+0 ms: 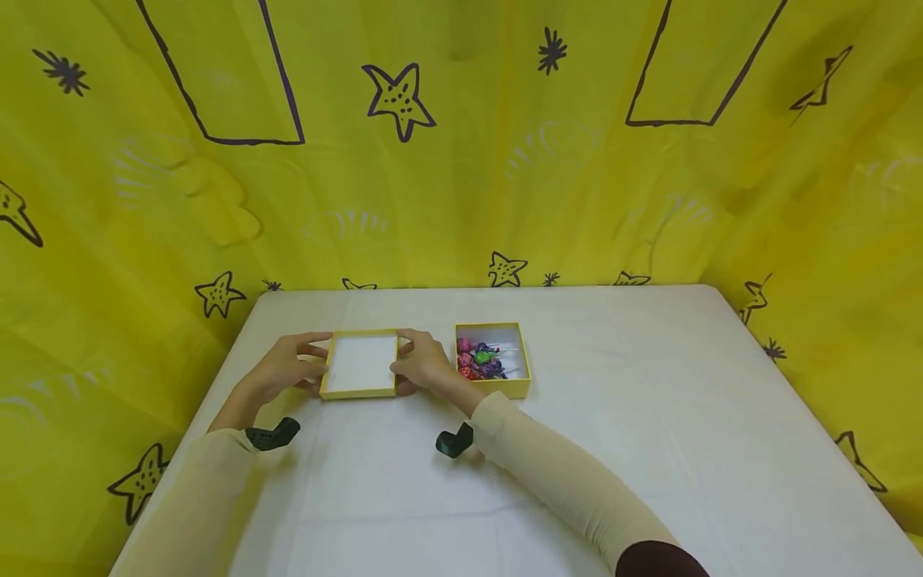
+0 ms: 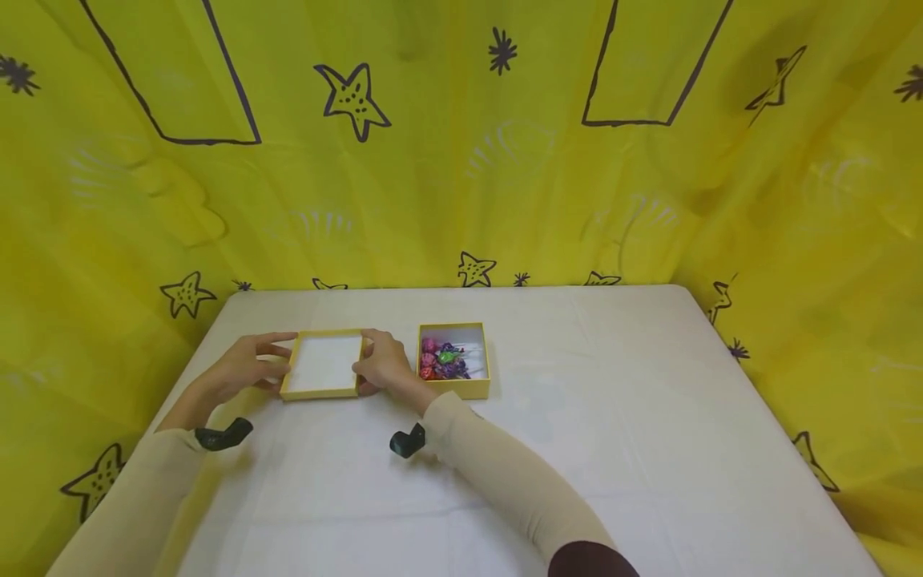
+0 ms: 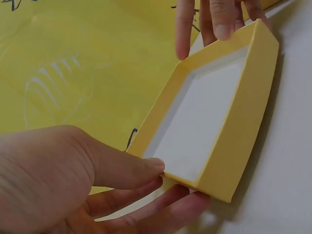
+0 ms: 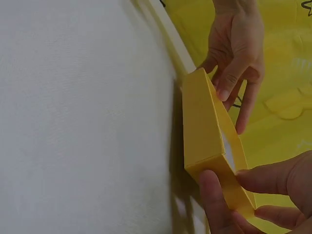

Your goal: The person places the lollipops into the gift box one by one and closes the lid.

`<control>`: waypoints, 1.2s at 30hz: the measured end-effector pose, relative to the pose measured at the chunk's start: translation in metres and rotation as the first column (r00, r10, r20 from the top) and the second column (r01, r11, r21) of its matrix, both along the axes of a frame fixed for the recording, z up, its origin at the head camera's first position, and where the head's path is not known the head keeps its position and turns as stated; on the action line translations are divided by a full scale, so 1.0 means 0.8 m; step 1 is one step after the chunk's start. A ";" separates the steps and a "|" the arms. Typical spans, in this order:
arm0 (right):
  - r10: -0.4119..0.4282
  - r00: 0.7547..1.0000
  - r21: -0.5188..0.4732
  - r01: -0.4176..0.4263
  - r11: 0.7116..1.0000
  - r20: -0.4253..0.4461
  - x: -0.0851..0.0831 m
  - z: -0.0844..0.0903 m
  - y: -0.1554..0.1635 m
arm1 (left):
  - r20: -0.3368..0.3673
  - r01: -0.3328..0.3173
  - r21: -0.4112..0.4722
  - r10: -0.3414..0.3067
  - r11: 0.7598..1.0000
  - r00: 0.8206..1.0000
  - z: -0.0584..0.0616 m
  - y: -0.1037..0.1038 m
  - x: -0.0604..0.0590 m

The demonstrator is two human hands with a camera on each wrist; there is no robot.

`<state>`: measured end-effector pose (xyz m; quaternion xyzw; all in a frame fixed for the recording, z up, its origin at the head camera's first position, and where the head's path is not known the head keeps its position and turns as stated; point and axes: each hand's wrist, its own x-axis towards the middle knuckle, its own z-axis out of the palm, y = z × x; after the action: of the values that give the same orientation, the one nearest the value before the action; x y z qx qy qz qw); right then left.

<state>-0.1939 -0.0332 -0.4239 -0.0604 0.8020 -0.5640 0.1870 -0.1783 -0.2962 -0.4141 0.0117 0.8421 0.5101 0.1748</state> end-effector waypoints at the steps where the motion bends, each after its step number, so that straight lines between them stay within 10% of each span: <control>1: -0.006 1.000 -0.002 0.006 1.000 -0.012 0.000 0.003 0.002 | -0.010 -0.005 -0.002 0.005 1.000 1.000 0.002 0.002 -0.001; 14: -0.073 0.959 0.056 0.092 0.994 -0.274 -0.015 0.034 0.027 | -0.160 -0.153 0.113 0.170 0.982 0.972 0.043 0.051 -0.002; 27: -0.306 0.932 -0.209 0.266 0.941 -0.196 -0.020 0.051 0.044 | -0.149 -0.275 0.354 0.344 0.894 0.927 0.064 0.109 0.003; 36: -0.318 0.920 -0.267 0.254 0.929 -0.230 -0.017 0.052 0.053 | -0.152 -0.334 0.447 0.439 0.830 0.886 0.058 0.116 0.002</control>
<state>-0.2072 0.0089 -0.3820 -0.0392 0.7485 -0.6617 -0.0168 -0.1764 -0.2035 -0.3679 -0.0603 0.7160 0.6939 -0.0458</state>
